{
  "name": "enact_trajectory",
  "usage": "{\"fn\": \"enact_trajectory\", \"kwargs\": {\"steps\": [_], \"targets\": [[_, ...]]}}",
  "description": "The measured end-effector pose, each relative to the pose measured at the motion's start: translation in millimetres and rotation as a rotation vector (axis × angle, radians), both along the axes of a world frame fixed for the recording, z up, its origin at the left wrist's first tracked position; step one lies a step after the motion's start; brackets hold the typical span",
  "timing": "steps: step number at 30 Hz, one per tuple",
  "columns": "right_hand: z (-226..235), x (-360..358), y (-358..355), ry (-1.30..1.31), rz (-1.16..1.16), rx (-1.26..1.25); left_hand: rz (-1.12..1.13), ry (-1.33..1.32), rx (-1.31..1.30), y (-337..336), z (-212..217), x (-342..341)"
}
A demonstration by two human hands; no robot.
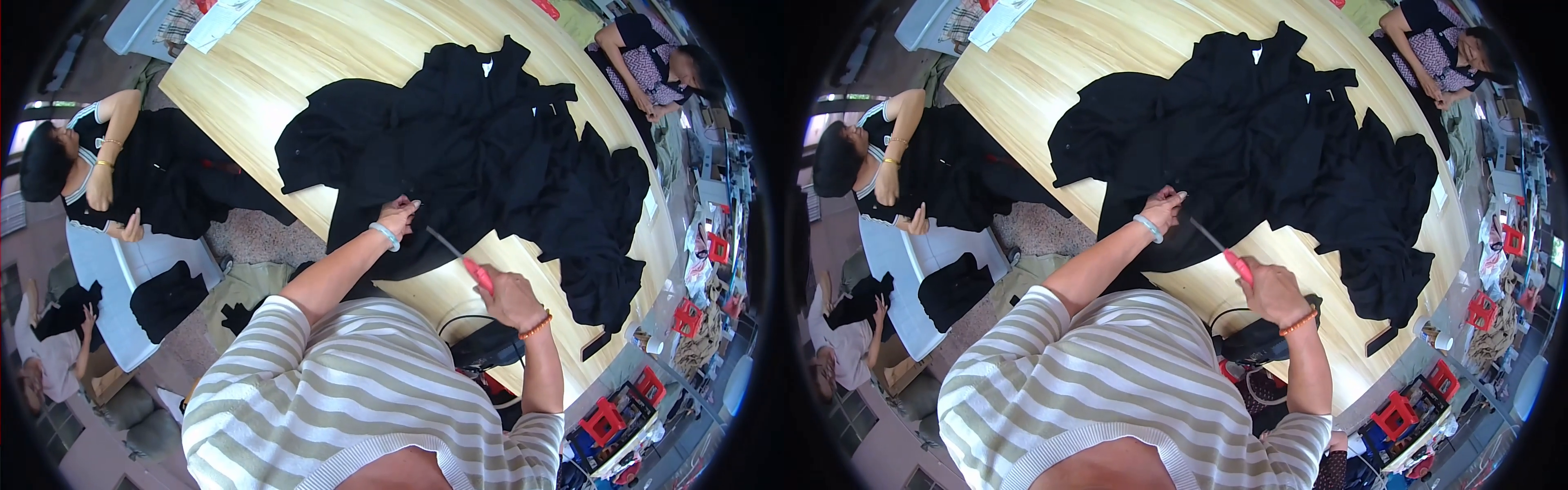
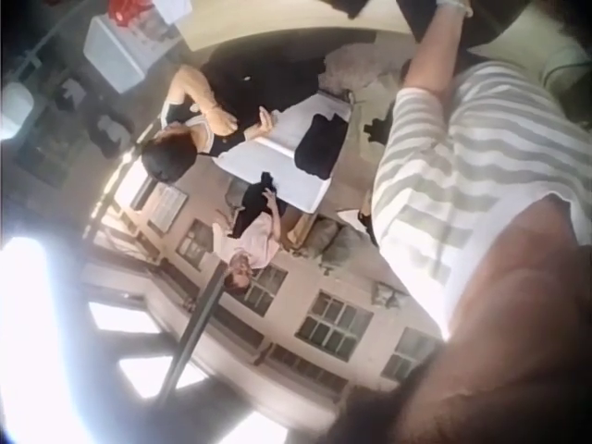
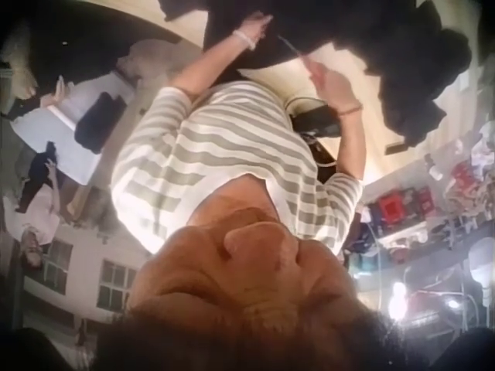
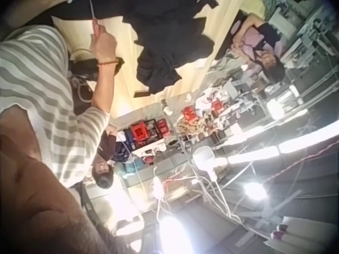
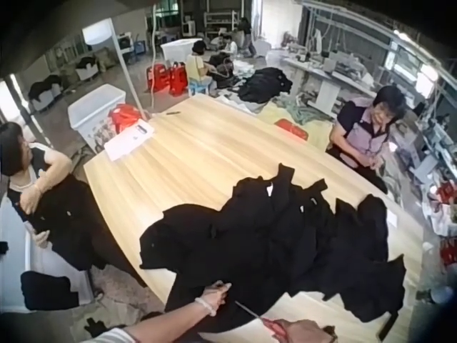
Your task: Trim loose threads from black fabric garment pieces using scissors.
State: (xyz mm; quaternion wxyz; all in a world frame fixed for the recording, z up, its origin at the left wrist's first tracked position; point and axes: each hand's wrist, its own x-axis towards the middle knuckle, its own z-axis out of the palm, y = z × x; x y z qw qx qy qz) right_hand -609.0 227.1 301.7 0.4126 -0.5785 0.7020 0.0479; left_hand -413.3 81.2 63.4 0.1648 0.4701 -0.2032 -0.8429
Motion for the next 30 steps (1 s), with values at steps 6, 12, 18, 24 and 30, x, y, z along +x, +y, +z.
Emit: {"fn": "enact_trajectory", "kwargs": {"steps": [6,12,18,24,30], "targets": [[3,2,1,0.024,-0.011,-0.017,0.028,-0.258,-0.434,10,-3,-1],[-9,9,3,-0.097,0.113,0.02,0.146,-0.255,-0.444,3,38,15],[-16,10,-11,0.0,-0.002,-0.144,-0.04,-0.358,-0.808,12,28,44],[-22,10,-27,0.058,-0.083,-0.197,0.203,-0.242,-0.214,-23,52,-4],[-24,14,-21,-0.013,0.103,0.032,0.035,-0.274,-0.178,-38,16,-5]]}}
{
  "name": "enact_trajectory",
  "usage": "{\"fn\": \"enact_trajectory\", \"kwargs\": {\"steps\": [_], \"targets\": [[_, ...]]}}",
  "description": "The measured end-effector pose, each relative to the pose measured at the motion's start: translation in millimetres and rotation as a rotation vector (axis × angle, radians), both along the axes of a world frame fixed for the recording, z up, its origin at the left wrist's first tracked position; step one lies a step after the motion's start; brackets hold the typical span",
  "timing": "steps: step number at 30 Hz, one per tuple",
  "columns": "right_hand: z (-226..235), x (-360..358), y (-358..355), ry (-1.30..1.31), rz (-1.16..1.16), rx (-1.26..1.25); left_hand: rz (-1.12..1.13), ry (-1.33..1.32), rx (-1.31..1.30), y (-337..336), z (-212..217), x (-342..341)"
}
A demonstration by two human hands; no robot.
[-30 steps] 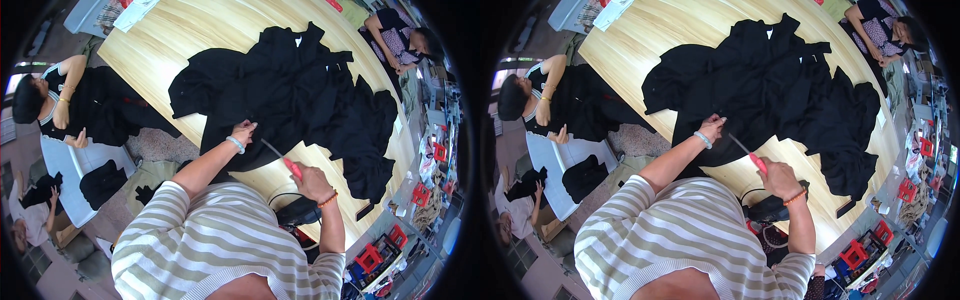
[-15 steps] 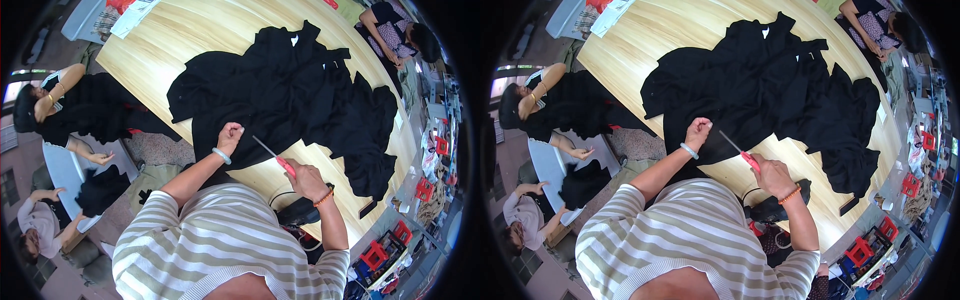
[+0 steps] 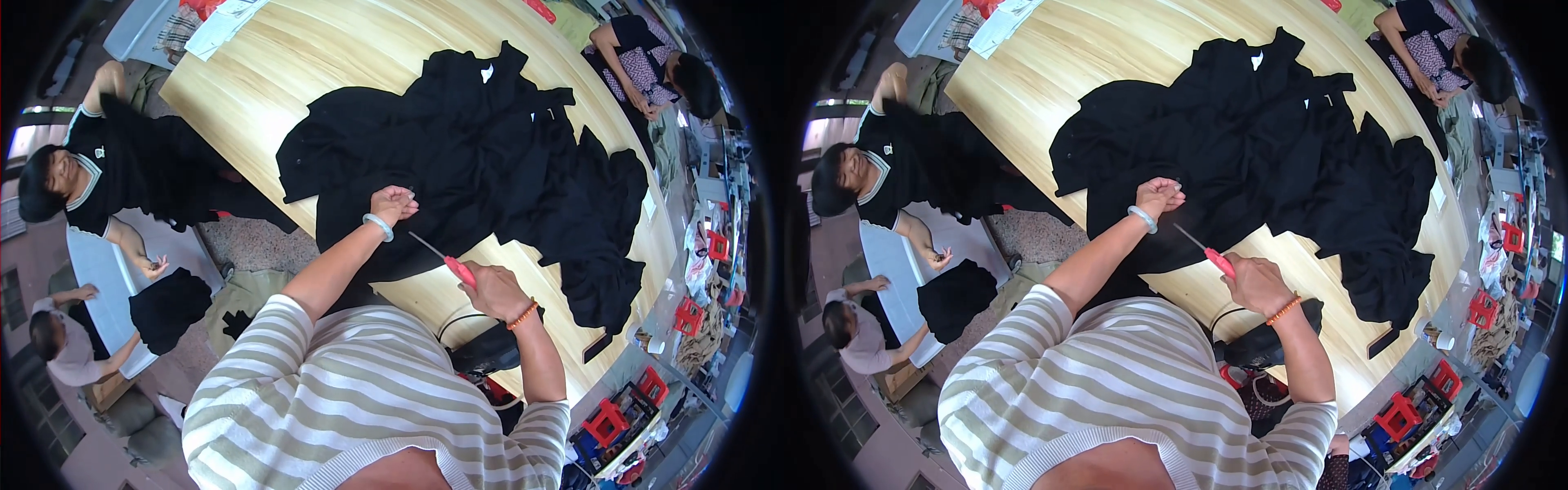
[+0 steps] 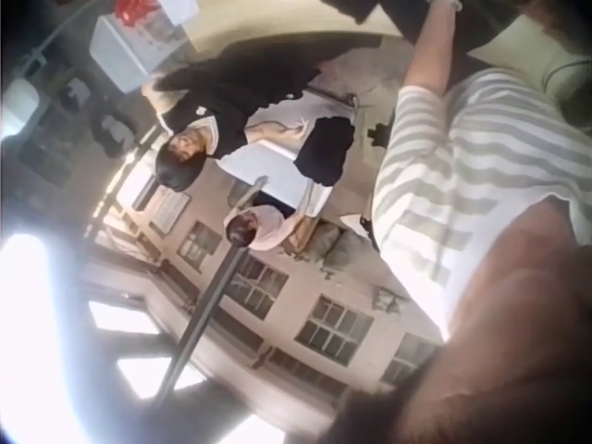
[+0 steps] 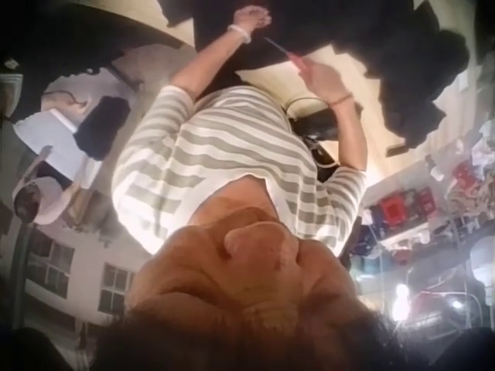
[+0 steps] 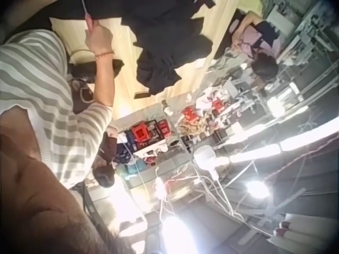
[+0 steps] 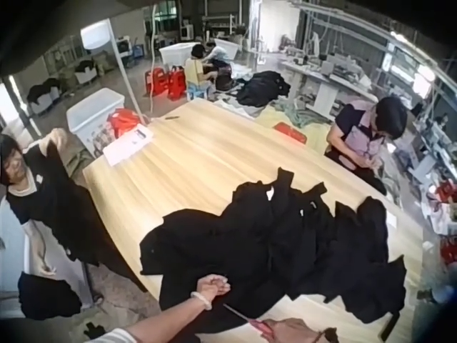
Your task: Trim loose threads from black fabric garment pieces using scissors.
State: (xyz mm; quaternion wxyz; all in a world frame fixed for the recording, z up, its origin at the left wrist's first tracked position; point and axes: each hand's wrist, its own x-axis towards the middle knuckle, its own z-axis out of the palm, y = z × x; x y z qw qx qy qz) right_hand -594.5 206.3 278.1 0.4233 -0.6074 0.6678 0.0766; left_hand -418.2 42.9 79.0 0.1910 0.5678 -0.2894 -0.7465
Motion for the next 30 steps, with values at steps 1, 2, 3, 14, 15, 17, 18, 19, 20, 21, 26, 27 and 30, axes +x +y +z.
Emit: {"fn": "enact_trajectory", "kwargs": {"steps": [1,2,3,14,15,17,18,19,20,21,26,27,30], "targets": [[5,0,0,-0.001,0.01,-0.003,0.01,-0.001,-0.003,3,-15,9],[10,-1,1,-0.037,-0.049,-0.059,0.017,-0.017,-0.229,9,-30,20],[11,-4,-1,-0.07,-0.115,-0.113,0.015,-0.032,-0.454,14,-40,27],[-8,2,-13,-0.021,-0.177,-0.295,0.302,-0.112,0.222,-55,39,-2],[-6,2,-15,-0.016,-0.189,-0.298,0.308,-0.105,0.213,-56,34,-3],[-6,2,-16,-0.012,-0.199,-0.3,0.312,-0.073,0.161,-49,25,3],[-9,0,-16,0.001,-0.199,-0.303,0.31,-0.04,0.106,-44,24,4],[-10,0,-16,0.014,-0.198,-0.306,0.332,-0.047,0.119,-40,23,5],[-11,-1,-17,0.016,-0.201,-0.307,0.356,-0.055,0.132,-35,22,6],[-12,0,-18,0.02,-0.194,-0.307,0.413,-0.021,0.179,-31,28,5],[-17,4,-23,0.016,-0.184,-0.291,0.243,-0.223,0.187,-51,51,-17],[-17,5,-25,0.017,-0.177,-0.296,0.209,-0.26,0.162,-56,46,-17],[-18,7,-26,0.011,-0.171,-0.313,0.206,-0.28,0.126,-52,27,-13]]}}
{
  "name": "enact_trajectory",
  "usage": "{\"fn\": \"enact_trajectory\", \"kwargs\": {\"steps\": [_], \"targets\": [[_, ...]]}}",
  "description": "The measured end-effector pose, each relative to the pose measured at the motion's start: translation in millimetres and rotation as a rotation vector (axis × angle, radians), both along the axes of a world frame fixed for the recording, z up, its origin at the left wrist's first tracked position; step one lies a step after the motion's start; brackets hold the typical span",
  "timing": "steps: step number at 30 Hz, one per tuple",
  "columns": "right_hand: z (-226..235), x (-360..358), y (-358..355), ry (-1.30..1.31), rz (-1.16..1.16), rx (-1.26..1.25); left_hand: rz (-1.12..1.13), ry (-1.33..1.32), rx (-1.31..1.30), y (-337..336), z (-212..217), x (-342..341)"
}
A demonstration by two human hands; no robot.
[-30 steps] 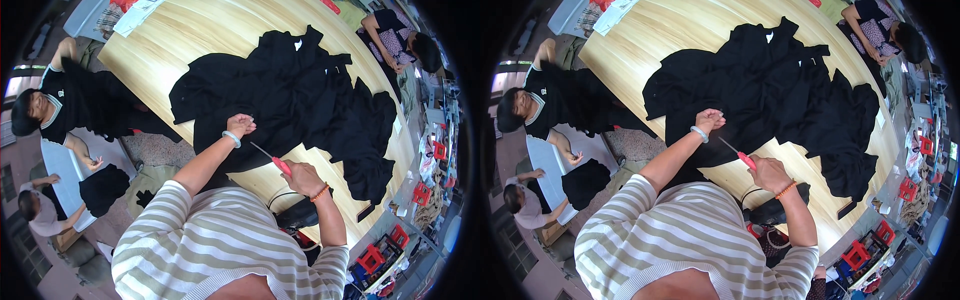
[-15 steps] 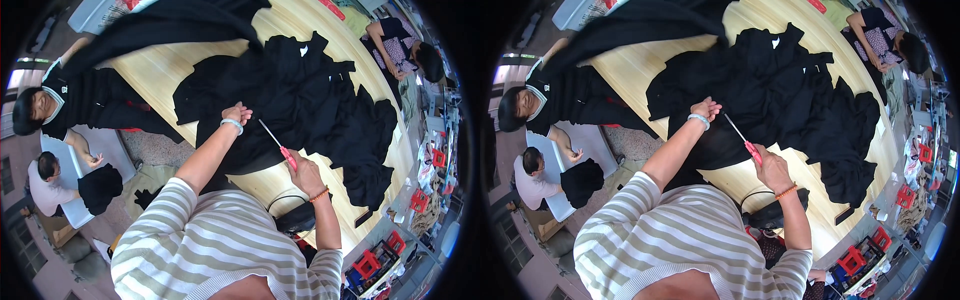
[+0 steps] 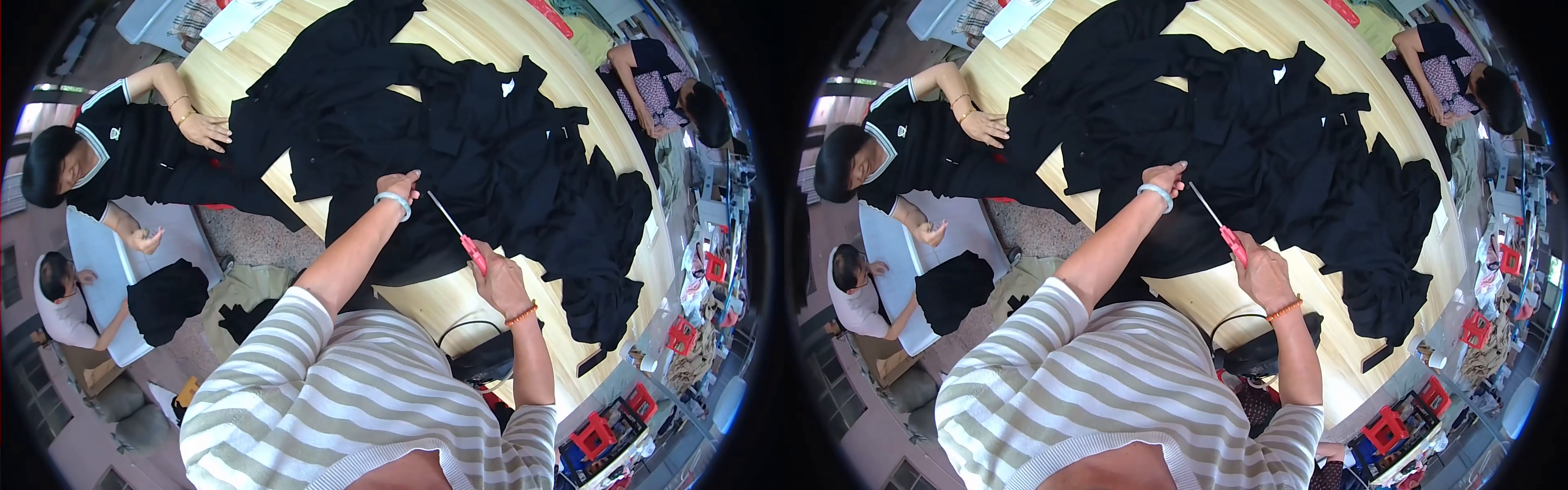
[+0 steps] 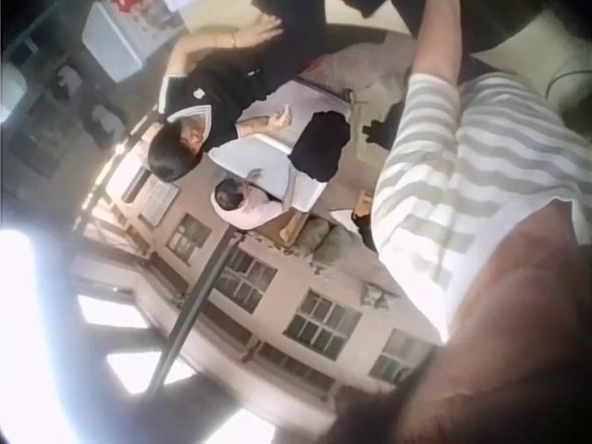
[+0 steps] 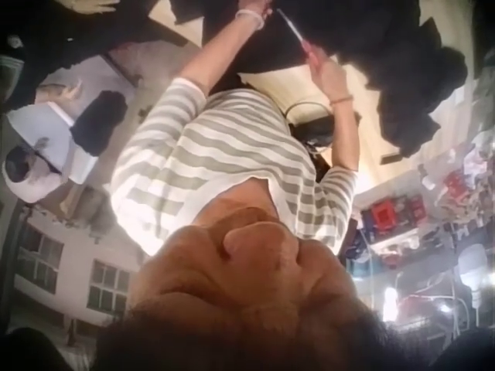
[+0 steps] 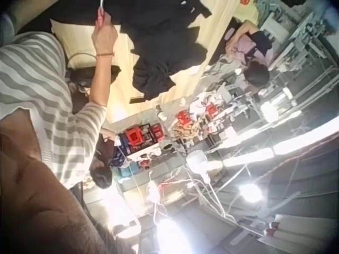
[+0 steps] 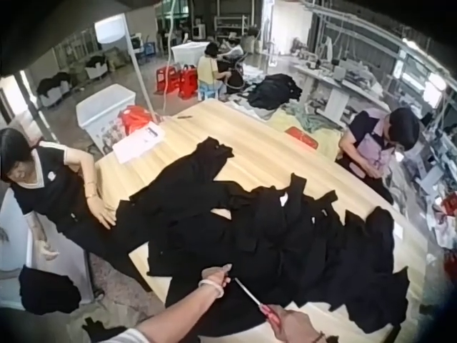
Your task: Trim loose threads from black fabric garment pieces using scissors.
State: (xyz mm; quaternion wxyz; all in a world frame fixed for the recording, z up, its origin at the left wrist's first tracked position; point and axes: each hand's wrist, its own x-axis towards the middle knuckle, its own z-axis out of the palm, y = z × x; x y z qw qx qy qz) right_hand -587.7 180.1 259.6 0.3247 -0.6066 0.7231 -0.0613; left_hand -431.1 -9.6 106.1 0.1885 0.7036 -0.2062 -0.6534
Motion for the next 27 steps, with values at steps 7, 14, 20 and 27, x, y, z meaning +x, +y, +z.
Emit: {"fn": "enact_trajectory", "kwargs": {"steps": [7,14,20,27], "targets": [[16,-7,-2,0.03,-0.026,0.043,0.224,0.714,-0.189,54,5,36],[26,-4,-3,0.072,0.049,0.104,0.066,0.742,-0.266,56,-11,47],[29,3,-19,0.073,0.098,0.162,-0.052,0.658,-0.352,59,-15,51],[24,6,-26,0.063,0.104,0.162,-0.085,0.649,-0.445,53,-18,52]]}}
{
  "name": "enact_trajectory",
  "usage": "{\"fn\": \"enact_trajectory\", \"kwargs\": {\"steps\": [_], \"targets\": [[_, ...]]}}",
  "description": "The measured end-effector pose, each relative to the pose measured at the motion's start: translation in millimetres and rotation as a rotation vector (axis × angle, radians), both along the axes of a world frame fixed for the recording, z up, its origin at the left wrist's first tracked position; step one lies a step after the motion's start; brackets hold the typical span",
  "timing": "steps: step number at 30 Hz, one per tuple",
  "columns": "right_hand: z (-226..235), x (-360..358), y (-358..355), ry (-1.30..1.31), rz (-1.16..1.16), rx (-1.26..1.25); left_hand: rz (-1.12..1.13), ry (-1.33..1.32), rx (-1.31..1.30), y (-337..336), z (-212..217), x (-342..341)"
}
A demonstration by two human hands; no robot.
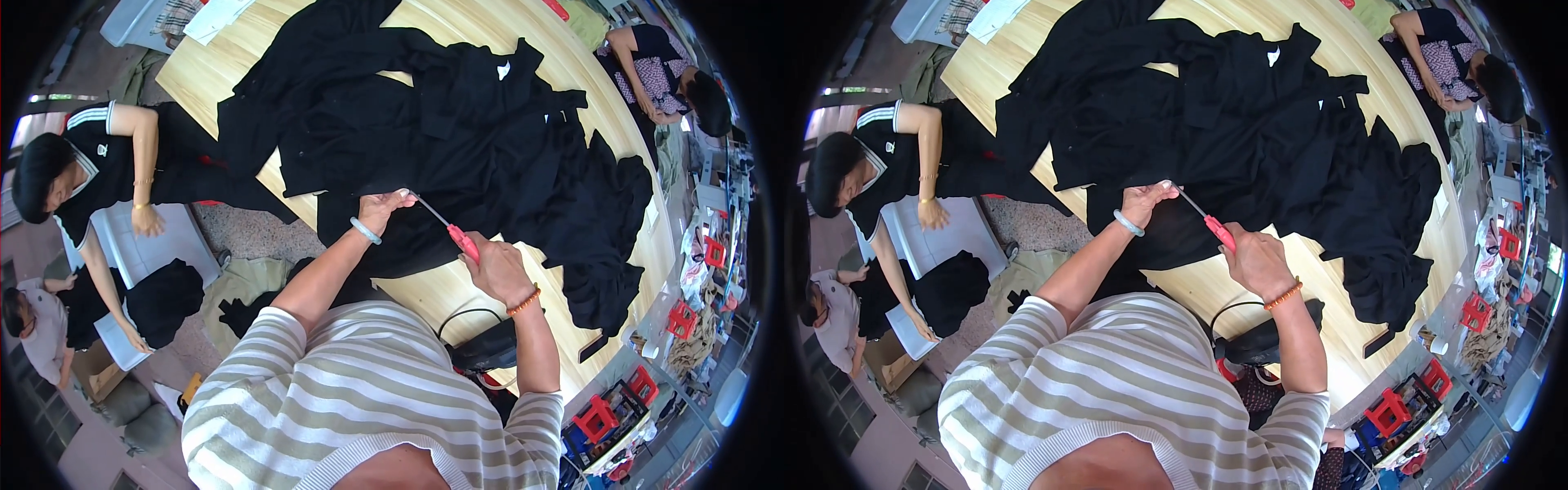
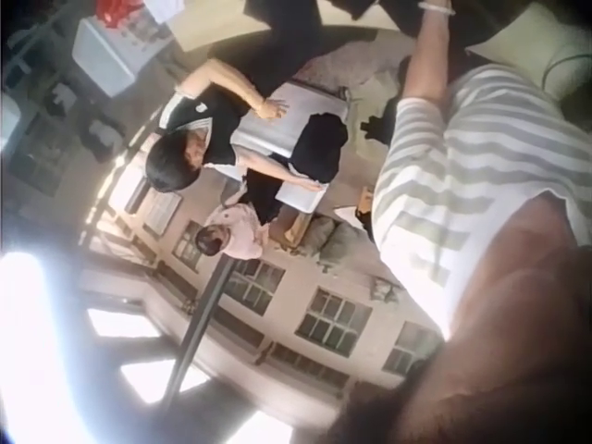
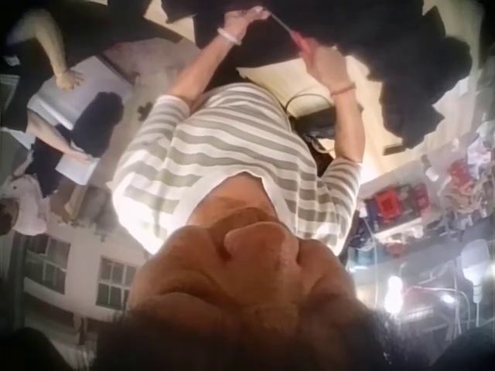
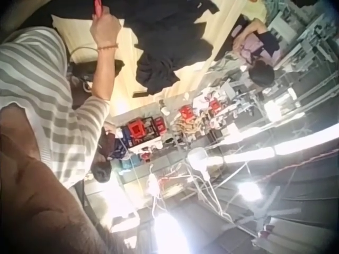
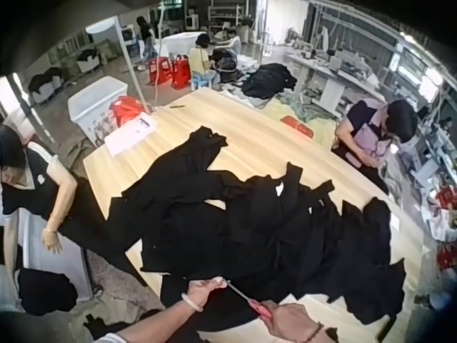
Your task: Trim loose threads from black fabric garment pieces using scissors.
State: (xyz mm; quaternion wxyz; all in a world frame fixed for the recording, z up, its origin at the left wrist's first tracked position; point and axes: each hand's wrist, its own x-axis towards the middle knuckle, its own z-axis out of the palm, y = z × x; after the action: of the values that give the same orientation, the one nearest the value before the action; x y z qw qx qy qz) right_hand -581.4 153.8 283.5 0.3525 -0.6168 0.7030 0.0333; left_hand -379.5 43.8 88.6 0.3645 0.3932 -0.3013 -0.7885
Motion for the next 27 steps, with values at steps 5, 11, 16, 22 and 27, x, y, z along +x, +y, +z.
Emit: {"fn": "enact_trajectory", "kwargs": {"steps": [5,11,16,22,27], "targets": [[-7,0,-4,0.024,-0.01,-0.012,0.02,-0.022,0.027,-1,-5,2],[-15,0,-5,0.007,0.01,-0.033,0.009,-0.041,0.017,-6,-4,4],[-13,5,-9,-0.01,0.005,-0.029,-0.004,-0.058,0.014,-7,-7,4],[-20,2,-7,-0.029,0.009,-0.076,-0.021,-0.091,0.05,-5,-7,6],[-22,1,2,-0.026,-0.025,-0.094,0.034,-0.191,0.352,-10,6,13]]}}
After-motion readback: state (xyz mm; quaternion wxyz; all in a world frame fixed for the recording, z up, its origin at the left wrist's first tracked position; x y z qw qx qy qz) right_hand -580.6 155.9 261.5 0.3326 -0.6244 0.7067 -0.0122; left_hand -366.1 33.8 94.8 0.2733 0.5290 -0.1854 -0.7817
